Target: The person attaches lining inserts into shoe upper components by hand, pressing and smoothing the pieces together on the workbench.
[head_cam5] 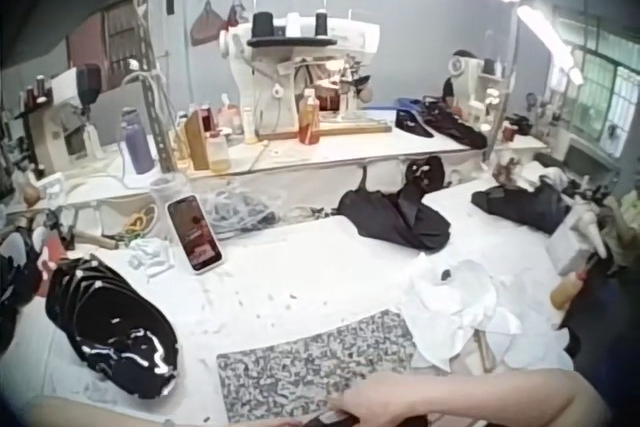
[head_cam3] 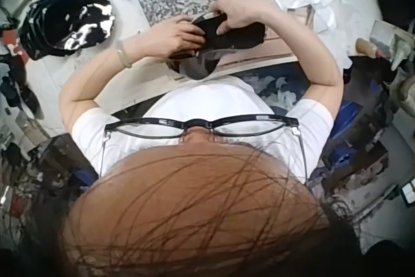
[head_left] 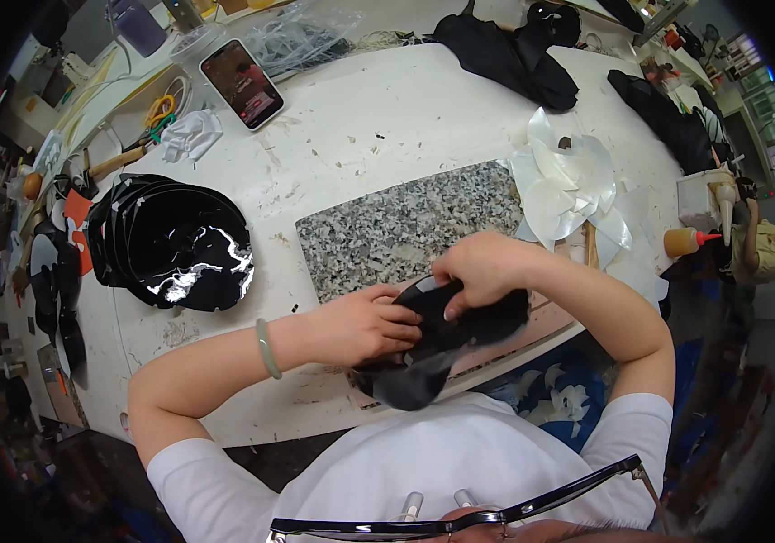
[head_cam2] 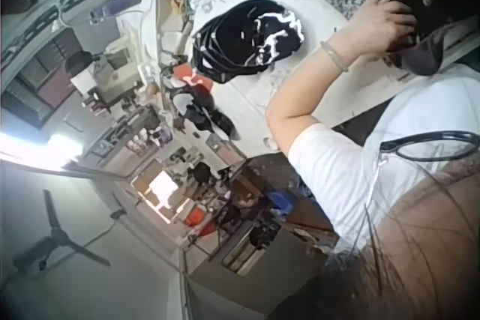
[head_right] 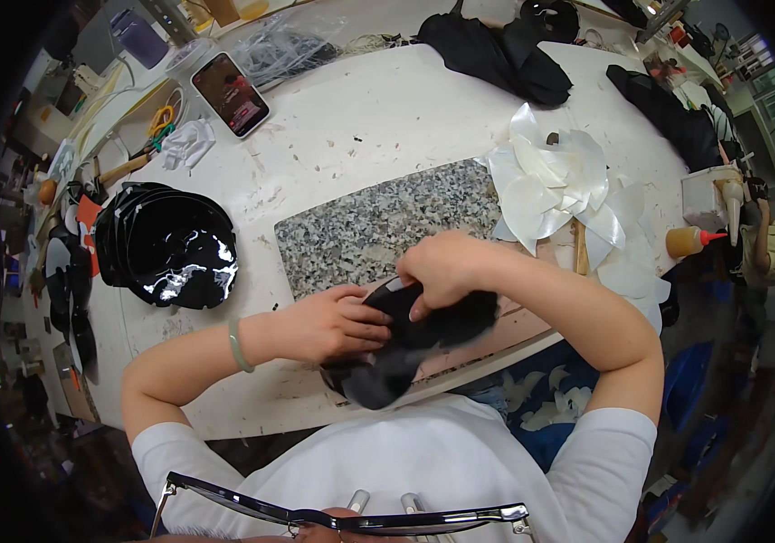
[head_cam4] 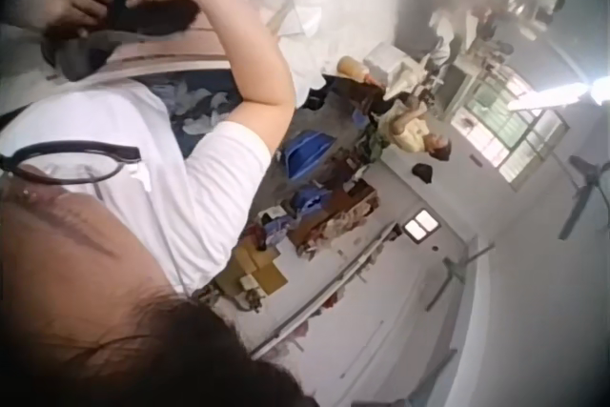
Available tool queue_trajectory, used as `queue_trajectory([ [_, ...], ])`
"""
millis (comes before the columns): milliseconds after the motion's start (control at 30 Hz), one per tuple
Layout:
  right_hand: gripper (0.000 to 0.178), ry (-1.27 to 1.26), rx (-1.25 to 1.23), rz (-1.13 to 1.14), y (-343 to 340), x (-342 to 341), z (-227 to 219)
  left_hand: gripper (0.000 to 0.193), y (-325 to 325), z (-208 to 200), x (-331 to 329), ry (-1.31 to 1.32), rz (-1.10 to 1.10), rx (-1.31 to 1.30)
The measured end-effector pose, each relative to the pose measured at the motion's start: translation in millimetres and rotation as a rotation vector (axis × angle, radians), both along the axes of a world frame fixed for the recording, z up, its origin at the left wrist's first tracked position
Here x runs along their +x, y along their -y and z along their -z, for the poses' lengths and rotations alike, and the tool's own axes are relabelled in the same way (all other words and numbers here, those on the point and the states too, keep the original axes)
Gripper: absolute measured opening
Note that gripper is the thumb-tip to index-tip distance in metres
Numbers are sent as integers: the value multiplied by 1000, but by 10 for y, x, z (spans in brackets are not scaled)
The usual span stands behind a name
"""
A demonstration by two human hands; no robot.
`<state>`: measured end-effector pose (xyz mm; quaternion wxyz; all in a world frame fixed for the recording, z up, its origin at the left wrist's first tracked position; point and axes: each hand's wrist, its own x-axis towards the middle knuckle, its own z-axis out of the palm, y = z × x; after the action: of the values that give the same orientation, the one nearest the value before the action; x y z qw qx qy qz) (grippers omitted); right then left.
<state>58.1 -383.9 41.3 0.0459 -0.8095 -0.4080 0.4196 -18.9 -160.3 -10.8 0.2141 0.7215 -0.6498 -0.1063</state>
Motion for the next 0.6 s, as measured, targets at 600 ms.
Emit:
queue_trajectory([
  [600, 11, 656, 638, -225, 186, -324, -272, 32, 659, 268, 65, 90, -839, -274],
])
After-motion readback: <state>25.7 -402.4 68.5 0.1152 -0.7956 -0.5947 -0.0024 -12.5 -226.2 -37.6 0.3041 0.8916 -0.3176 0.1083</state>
